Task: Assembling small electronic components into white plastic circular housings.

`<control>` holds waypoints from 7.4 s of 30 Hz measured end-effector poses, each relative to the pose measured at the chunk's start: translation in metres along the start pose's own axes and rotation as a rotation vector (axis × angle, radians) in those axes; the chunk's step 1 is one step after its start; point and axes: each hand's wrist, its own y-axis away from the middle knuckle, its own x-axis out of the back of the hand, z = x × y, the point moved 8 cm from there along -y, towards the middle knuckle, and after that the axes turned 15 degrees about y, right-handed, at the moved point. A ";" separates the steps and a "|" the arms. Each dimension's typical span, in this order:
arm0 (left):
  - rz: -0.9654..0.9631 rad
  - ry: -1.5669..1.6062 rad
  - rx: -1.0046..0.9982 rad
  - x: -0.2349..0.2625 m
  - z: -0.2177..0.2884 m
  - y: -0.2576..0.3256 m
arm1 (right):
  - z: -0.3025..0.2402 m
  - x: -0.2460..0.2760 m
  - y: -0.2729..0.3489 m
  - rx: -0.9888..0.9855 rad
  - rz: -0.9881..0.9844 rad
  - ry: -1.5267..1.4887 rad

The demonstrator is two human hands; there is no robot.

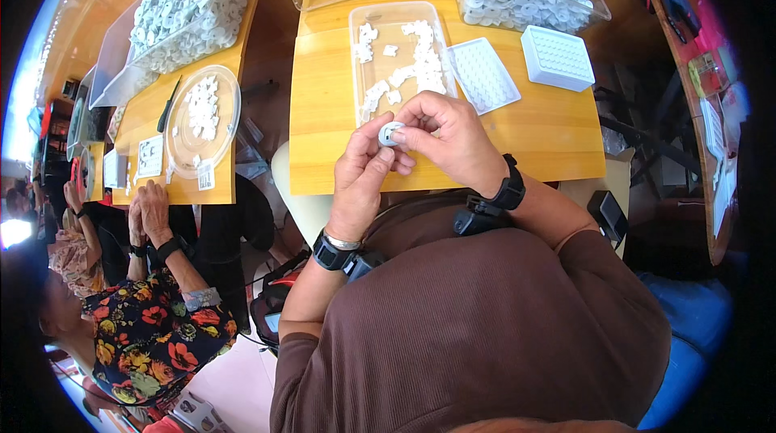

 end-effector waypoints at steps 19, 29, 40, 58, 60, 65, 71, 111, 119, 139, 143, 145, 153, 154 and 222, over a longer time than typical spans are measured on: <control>0.072 -0.230 0.016 -0.004 0.007 0.001 | -0.027 0.008 0.008 0.260 0.167 0.461; 0.001 -0.613 0.012 -0.010 0.009 0.004 | -0.034 0.001 0.010 0.227 0.097 0.769; 0.146 -0.263 0.135 0.003 0.002 0.005 | -0.019 0.003 0.010 0.236 0.061 0.474; 0.276 -0.092 0.025 0.016 0.004 0.000 | -0.022 -0.013 0.009 0.237 -0.046 0.387; 0.277 -0.073 0.031 0.016 0.003 -0.001 | -0.021 -0.013 0.009 0.221 -0.033 0.398; 0.280 -0.088 0.030 0.012 0.002 -0.001 | -0.025 -0.008 0.011 0.254 0.041 0.446; 0.271 -0.067 0.058 0.011 -0.002 -0.003 | -0.024 -0.003 0.011 0.253 0.075 0.426; 0.521 -0.110 -0.270 0.122 0.102 0.022 | 0.012 0.211 -0.047 -0.005 0.524 0.380; 0.674 -0.023 -0.314 0.133 0.123 0.040 | 0.032 0.262 -0.085 -0.048 0.662 0.630; 0.716 -0.267 -0.319 0.185 0.126 0.055 | -0.039 0.158 0.002 0.171 0.316 0.753; 0.710 -0.239 -0.275 0.197 0.094 0.069 | -0.140 0.110 -0.019 0.549 0.141 0.775; 0.722 -0.202 -0.281 0.208 0.080 0.077 | -0.185 0.071 -0.031 0.666 0.018 0.708; 0.721 -0.980 -0.450 0.217 0.060 0.076 | -0.263 -0.140 -0.119 0.963 -0.299 0.536; 0.734 -1.037 -0.414 0.221 0.058 0.075 | -0.257 -0.168 -0.136 0.942 -0.313 0.540; 0.995 -0.365 -0.383 0.542 0.345 0.041 | -0.022 0.107 0.012 -0.041 0.082 0.757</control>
